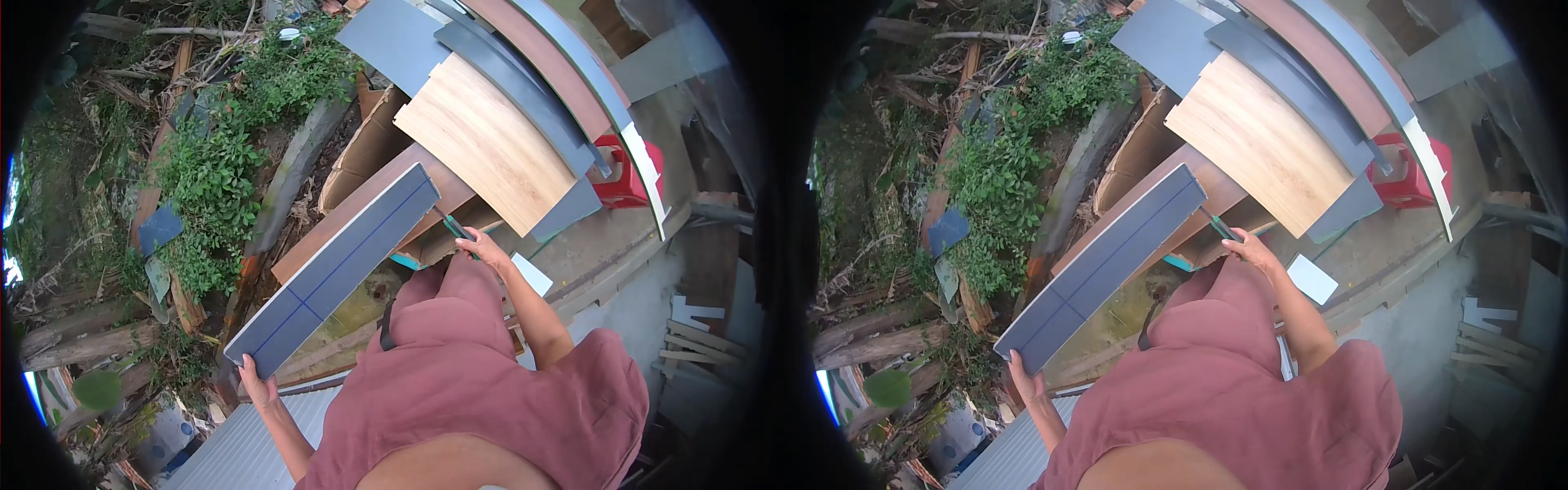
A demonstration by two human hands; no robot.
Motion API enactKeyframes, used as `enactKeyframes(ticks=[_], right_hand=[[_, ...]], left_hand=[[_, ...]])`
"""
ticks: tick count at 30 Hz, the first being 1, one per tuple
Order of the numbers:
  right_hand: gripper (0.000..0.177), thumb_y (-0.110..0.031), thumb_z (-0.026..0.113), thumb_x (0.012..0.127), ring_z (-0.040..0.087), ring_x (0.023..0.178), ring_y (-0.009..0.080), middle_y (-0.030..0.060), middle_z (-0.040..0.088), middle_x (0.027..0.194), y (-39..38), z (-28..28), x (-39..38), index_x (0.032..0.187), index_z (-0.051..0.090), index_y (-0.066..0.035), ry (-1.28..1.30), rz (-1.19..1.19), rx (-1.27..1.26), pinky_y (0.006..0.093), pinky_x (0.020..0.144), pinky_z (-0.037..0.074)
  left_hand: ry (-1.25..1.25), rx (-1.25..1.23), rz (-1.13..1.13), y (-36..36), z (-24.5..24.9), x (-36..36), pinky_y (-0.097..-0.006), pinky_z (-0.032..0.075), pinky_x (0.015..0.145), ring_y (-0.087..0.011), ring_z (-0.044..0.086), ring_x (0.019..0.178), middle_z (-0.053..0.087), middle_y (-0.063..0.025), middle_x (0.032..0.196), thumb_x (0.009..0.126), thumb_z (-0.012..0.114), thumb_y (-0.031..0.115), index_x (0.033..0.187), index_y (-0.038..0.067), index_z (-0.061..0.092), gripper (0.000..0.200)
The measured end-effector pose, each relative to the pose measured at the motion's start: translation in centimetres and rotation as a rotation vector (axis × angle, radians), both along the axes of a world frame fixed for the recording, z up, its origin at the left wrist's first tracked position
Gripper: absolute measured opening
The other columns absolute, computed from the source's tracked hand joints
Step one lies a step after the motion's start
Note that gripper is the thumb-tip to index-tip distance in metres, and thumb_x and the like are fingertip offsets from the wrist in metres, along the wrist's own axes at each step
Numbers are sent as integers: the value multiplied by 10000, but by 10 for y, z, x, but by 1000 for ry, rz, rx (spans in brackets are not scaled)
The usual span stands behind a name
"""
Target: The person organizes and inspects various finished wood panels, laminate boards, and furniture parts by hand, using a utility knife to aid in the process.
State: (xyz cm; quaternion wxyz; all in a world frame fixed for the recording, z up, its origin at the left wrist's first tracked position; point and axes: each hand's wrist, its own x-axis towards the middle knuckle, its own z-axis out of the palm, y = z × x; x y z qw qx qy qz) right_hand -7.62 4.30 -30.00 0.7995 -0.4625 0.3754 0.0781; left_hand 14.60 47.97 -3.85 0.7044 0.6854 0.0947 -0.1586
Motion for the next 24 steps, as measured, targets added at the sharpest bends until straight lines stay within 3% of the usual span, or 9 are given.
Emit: enactKeyframes(ticks=[3,6,7,8,11,15,18,21,24], right_hand=[[397,-196,626,856,482,634,86,2,504,734,-48,39,-43,1172,487,-2,-39,-408,-42,243,555,410],[401,-245,630,860,528,797,106,33,566,880,-108,52,-94,1163,481,-28,-71,-784,-212,272,646,459],[401,-265,627,863,550,978,158,73,583,1020,-130,63,-109,1156,474,-39,-112,-802,-245,306,771,483],[401,-265,627,863,550,978,158,73,583,1020,-146,76,-115,1156,474,-39,-116,-814,-252,306,771,483],[393,-281,633,864,515,1149,280,116,540,1155,-192,88,-132,1146,465,-64,-264,-884,-150,377,896,476],[342,-257,639,865,545,1102,281,119,517,1175,-211,81,-153,1109,471,-87,-300,-994,-39,403,869,492],[248,-225,623,879,563,1049,235,62,506,1184,-205,51,-171,1074,505,-127,-203,-1027,-112,404,828,504],[198,-205,621,881,560,1044,216,69,488,1263,-192,42,-166,1051,540,-143,-265,-1211,29,379,828,499],[114,-175,592,899,532,1086,196,46,526,1232,-179,25,-160,1003,547,-171,-338,-1392,248,401,881,467]], left_hand=[[106,-176,-100,-53,-27,25,-379,396,981,-207,522,1117,548,-92,1203,889,612,256,1252,33,450,455],[150,-250,-209,-138,-44,51,-373,399,979,-211,534,1100,559,-94,1188,891,610,257,1243,35,459,443],[188,-278,-282,-169,-47,61,-372,403,976,-210,539,1094,563,-93,1182,891,610,255,1240,36,461,437],[228,-302,-353,-200,-50,69,-372,407,973,-209,544,1087,567,-92,1177,892,609,252,1236,36,464,431],[330,-292,-525,-296,-72,90,-374,426,954,-204,550,1079,571,-84,1164,889,610,257,1228,41,466,427],[432,-192,-770,-439,-86,97,-366,492,874,-196,579,1025,580,-91,1130,870,630,300,1209,51,473,449],[448,-60,-994,-535,-118,110,-380,520,822,-189,596,989,579,-86,1135,857,642,332,1227,56,461,496],[487,0,-1195,-614,-149,119,-393,524,814,-194,605,979,596,-88,1114,845,654,351,1222,58,488,505],[515,150,-1327,-668,-177,134,-417,520,841,-211,616,962,613,-95,1087,816,675,405,1179,43,533,532]])
